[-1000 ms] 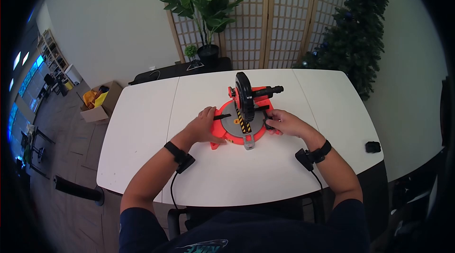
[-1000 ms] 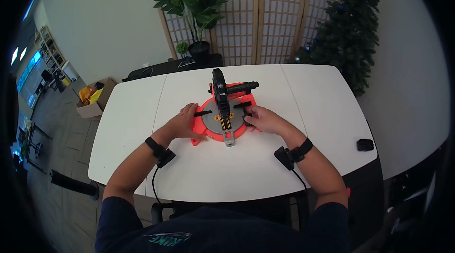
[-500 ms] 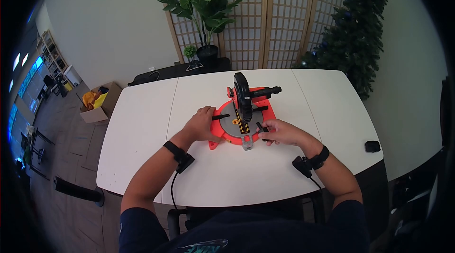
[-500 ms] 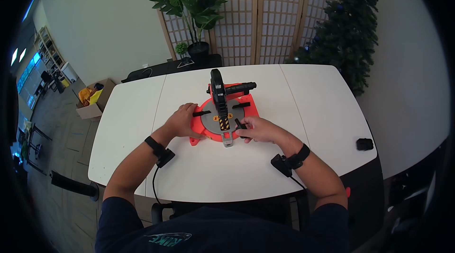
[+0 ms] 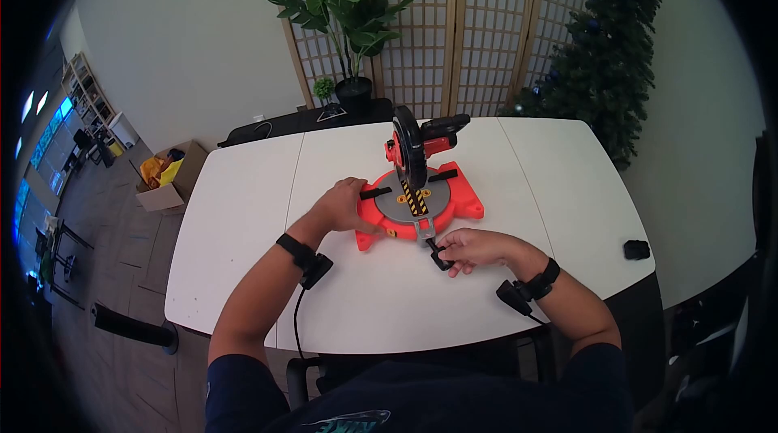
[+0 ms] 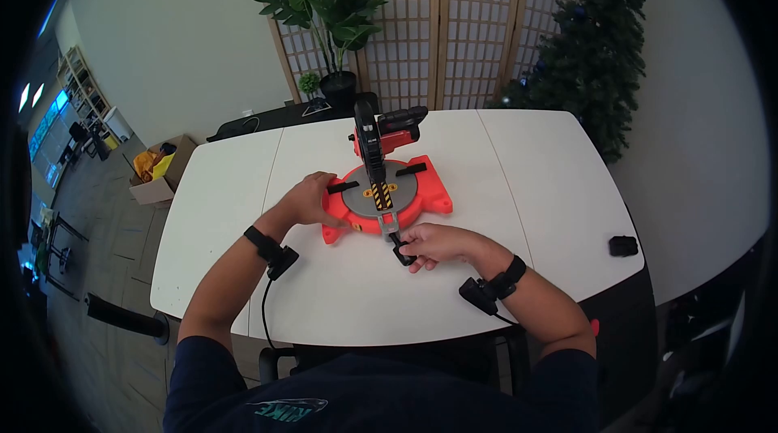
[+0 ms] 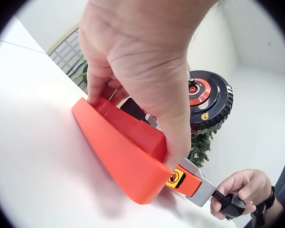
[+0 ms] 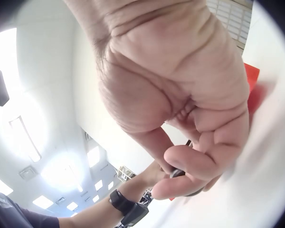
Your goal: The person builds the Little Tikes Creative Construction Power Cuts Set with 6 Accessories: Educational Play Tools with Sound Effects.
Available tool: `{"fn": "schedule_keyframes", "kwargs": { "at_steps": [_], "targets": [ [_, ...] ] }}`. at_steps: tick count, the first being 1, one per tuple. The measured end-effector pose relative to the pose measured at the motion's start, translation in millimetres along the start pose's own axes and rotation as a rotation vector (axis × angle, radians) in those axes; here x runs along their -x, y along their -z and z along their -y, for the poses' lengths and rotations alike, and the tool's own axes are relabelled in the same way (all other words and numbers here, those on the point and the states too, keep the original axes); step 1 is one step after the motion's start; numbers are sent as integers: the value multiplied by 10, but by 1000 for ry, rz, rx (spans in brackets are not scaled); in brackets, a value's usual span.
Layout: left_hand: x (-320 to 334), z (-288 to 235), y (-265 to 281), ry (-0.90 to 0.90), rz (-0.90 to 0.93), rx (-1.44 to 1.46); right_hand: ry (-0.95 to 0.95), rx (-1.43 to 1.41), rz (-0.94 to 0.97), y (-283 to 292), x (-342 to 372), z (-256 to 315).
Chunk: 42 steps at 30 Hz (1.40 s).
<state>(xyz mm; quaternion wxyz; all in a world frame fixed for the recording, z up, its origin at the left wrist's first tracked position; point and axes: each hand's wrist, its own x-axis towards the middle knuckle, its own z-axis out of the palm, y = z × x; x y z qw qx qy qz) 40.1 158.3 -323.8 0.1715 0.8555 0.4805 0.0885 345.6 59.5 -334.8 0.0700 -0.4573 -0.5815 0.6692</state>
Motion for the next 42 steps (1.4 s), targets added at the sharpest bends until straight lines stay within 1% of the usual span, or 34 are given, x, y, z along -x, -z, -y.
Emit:
{"fn": "schedule_keyframes", "kwargs": {
  "at_steps": [1, 2, 4, 5, 7, 11, 13, 16, 20, 26, 28, 32, 38, 40, 42],
  "targets": [
    [-5, 4, 8, 1, -1, 0, 0, -70, -19, -19, -8, -2],
    [-11, 9, 15, 8, 10, 8, 1, -69, -18, -37, -2, 9],
    [-18, 12, 27, 15, 22, 14, -19, -206, -61, -85, 24, 41],
    [-21, 12, 31, 17, 30, 12, -19, -207, -61, -103, 2, 29],
    [-27, 9, 45, 19, 40, 9, 17, -324, -50, -132, -55, 0],
    [-29, 3, 45, 24, 35, 2, 75, -344, -85, -187, -87, -40],
    [-33, 16, 40, 31, 40, -2, 57, -472, -61, -199, -73, -28],
    [-44, 32, 28, 1, 11, -26, 64, -539, -83, -209, -100, -72],
    [-46, 26, 33, 13, 23, -37, 50, -497, -104, -197, -98, -88],
    [-46, -16, 85, 34, 66, -27, 67, -596, -11, -164, -69, -56],
    [-43, -23, 90, 24, 63, -24, 60, -586, -59, -202, -122, -105],
    [-36, -29, 85, 25, 45, -37, 88, -549, -72, -219, -126, -128],
    [-41, -14, 91, 26, 54, -44, 109, -658, -34, -236, -80, -72],
    [-46, 13, 77, 25, 53, -48, 155, -614, -89, -277, -119, -118],
    [-62, 55, 47, 1, 21, -32, 146, -628, -110, -296, -99, -108]
  ]
}}
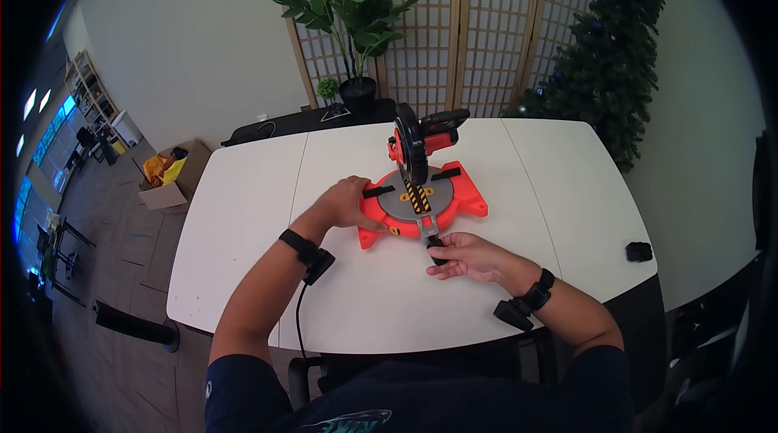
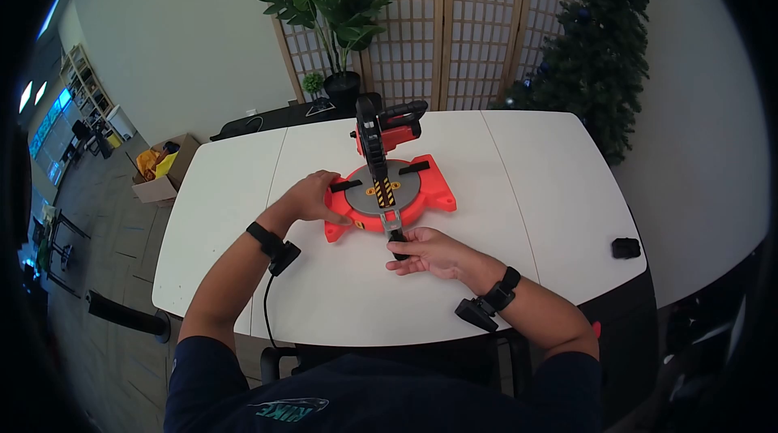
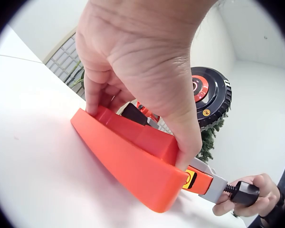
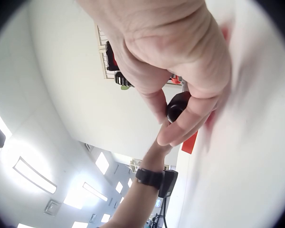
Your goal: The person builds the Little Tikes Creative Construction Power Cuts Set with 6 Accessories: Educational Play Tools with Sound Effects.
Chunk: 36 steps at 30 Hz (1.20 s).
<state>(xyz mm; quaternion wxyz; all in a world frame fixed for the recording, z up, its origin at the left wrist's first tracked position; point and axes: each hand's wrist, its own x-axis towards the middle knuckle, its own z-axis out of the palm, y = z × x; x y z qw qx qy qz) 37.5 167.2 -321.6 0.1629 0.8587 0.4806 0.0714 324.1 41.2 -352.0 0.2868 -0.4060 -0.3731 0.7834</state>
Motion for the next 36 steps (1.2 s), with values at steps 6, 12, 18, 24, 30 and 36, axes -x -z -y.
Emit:
{"fn": "schedule_keyframes", "kwargs": {
  "at_steps": [6, 12, 18, 24, 30, 36],
  "targets": [
    [-7, 21, -14, 14, 16, 32, -26, -41, 6, 24, 80, 109],
    [-2, 20, -13, 12, 3, 29, 39, -83, -4, -14, 35, 27],
    [4, 10, -4, 17, 6, 16, 14, -184, 21, 27, 45, 79],
    [6, 14, -15, 18, -2, 13, 41, -141, -54, -22, 17, 33],
    [20, -7, 2, 20, 2, 8, 41, -172, 9, -30, 50, 97],
    [25, -30, 34, 26, 30, 11, 43, -178, -45, -21, 7, 36]
  ]
}}
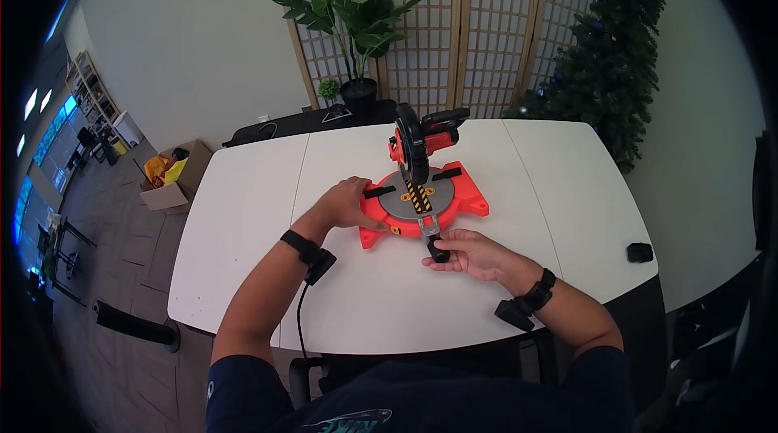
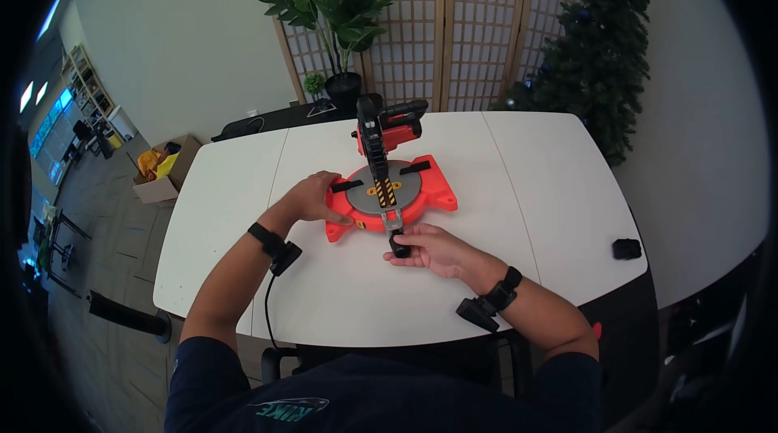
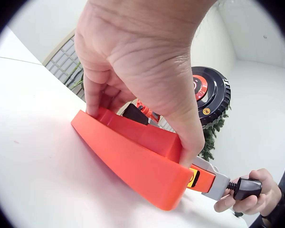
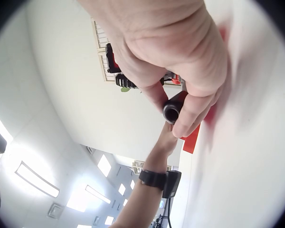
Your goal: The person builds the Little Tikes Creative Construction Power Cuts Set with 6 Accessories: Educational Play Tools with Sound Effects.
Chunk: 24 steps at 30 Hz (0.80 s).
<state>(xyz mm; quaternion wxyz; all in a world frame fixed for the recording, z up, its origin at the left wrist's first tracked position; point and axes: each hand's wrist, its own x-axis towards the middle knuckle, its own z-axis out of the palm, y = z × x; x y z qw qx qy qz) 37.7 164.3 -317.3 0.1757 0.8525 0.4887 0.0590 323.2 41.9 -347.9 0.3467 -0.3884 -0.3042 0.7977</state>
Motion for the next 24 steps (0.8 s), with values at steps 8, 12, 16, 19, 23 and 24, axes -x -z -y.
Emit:
{"fn": "schedule_keyframes", "kwargs": {
  "at_steps": [8, 12, 16, 19, 23, 24],
  "targets": [
    [-19, 63, -57, -17, -40, 10, -6, 1, 23, -47, 12, 4],
    [21, -34, 17, 15, -2, -2, -5, -71, 16, -15, -7, -27],
    [-17, 24, -15, 8, -7, 1, -33, -102, 98, 21, 0, 64],
    [-28, 56, -45, -16, -43, 8, -14, -34, -10, -38, -2, 32],
    [-21, 47, -40, -18, -46, 17, -5, -34, -16, -17, -31, -14],
    [-22, 48, -41, -16, -46, 19, -7, -55, -11, -1, -20, -2]
  ]
}}
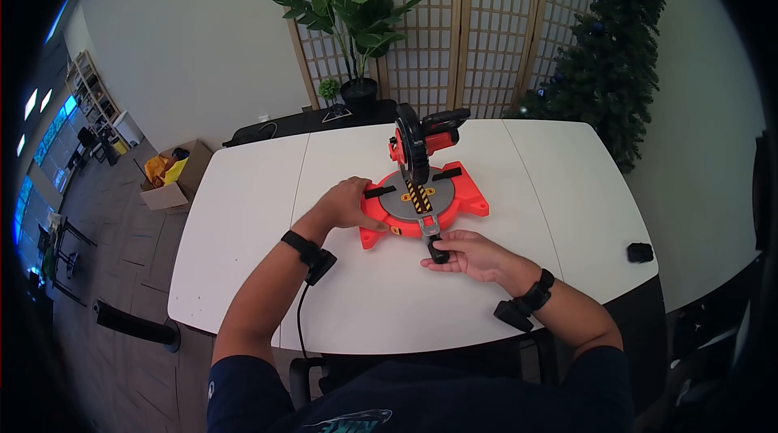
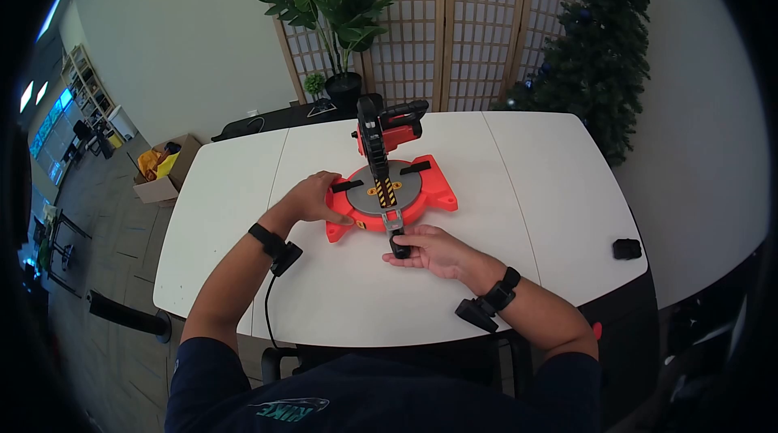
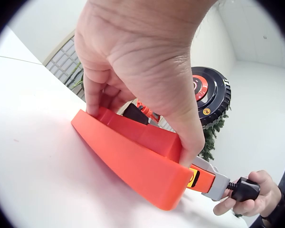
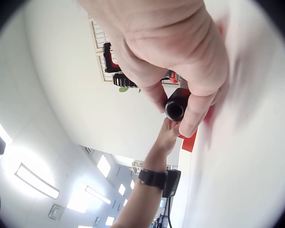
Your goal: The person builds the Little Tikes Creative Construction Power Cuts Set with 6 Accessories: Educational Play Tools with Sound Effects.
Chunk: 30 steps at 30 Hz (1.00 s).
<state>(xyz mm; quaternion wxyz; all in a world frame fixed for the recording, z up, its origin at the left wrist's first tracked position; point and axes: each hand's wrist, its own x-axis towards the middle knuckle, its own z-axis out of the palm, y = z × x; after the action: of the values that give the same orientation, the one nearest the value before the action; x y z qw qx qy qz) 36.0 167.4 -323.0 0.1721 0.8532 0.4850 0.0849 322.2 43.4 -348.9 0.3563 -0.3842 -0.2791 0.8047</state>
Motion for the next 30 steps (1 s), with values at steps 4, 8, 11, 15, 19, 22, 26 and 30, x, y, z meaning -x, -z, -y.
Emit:
{"fn": "schedule_keyframes", "kwargs": {
  "at_steps": [4, 8, 11, 15, 19, 22, 26, 30],
  "targets": [
    [1, 10, -10, -10, -16, -3, -8, 31, 62, 43, 14, 46],
    [-9, -8, -3, 0, 1, -33, -21, 186, -7, 64, -48, 10],
    [-1, -24, 12, 4, 9, -35, 13, 194, 47, 76, -53, -6],
    [-12, -6, 2, -6, 11, -44, 13, 90, 7, -1, 3, 4],
    [-8, 17, -17, -12, -9, -21, 18, 43, -48, -13, -6, -35],
    [-9, 26, -22, -14, -10, -21, 11, 19, -29, 11, 11, -3],
    [20, -36, 29, 4, 13, -16, -15, -53, 112, 102, -29, 20],
    [23, -81, 61, 23, 42, -21, 8, 75, 20, 27, -13, -5]
  ]
}}
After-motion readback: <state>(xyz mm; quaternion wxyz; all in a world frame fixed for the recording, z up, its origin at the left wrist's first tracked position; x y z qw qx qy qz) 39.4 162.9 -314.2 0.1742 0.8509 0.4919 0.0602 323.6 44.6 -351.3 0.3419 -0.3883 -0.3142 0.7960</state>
